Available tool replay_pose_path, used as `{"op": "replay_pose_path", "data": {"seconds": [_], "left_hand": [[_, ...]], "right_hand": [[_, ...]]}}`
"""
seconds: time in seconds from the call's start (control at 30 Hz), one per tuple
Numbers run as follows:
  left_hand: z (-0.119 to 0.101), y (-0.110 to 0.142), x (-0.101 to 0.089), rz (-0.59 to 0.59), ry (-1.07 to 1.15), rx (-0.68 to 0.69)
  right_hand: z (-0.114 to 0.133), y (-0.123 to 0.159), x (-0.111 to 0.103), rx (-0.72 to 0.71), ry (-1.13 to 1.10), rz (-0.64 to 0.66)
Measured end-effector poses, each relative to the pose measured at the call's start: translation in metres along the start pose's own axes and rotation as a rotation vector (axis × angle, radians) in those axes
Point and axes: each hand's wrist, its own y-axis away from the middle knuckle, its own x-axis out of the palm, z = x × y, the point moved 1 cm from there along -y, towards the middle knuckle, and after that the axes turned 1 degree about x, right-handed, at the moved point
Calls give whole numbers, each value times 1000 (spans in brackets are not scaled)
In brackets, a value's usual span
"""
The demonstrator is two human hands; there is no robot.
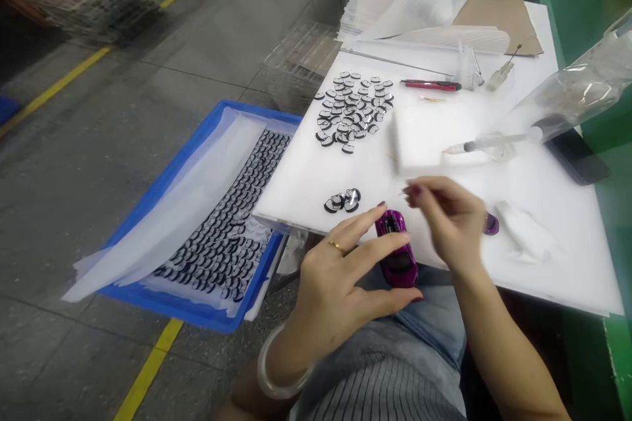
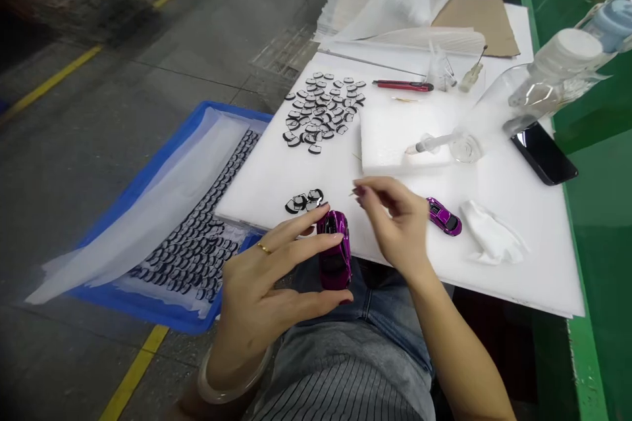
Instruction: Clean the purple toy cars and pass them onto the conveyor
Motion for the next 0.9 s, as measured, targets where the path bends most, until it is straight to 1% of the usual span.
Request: {"op": "replay_pose_path", "data": {"seconds": [0.07,0.1,0.17,0.23,0.3,0.4,0.53,0.7,0.9], "left_hand": [[-6,-4,-1,22,5,-3],[-9,-6,-1,27,8,8],[-13,-9,-1,24,17,38],[-16,-11,1,14,21,61],[-18,-11,2,25,24,68],[-21,-11,3,41,27,61],[-22,-11,5,40,29,81],[-21,-11,7,19,29,141],[-22,-13,4,27,35,168]], "right_hand": [[11,17,-15,189,-284,-64],[15,25,-20,276,-398,-55],[22,37,-26,396,-574,36],[24,44,-27,442,-681,111],[24,47,-28,442,-724,115],[23,49,-30,445,-720,93],[25,52,-32,459,-705,107],[26,54,-32,530,-738,81],[24,55,-32,603,-826,116]]}}
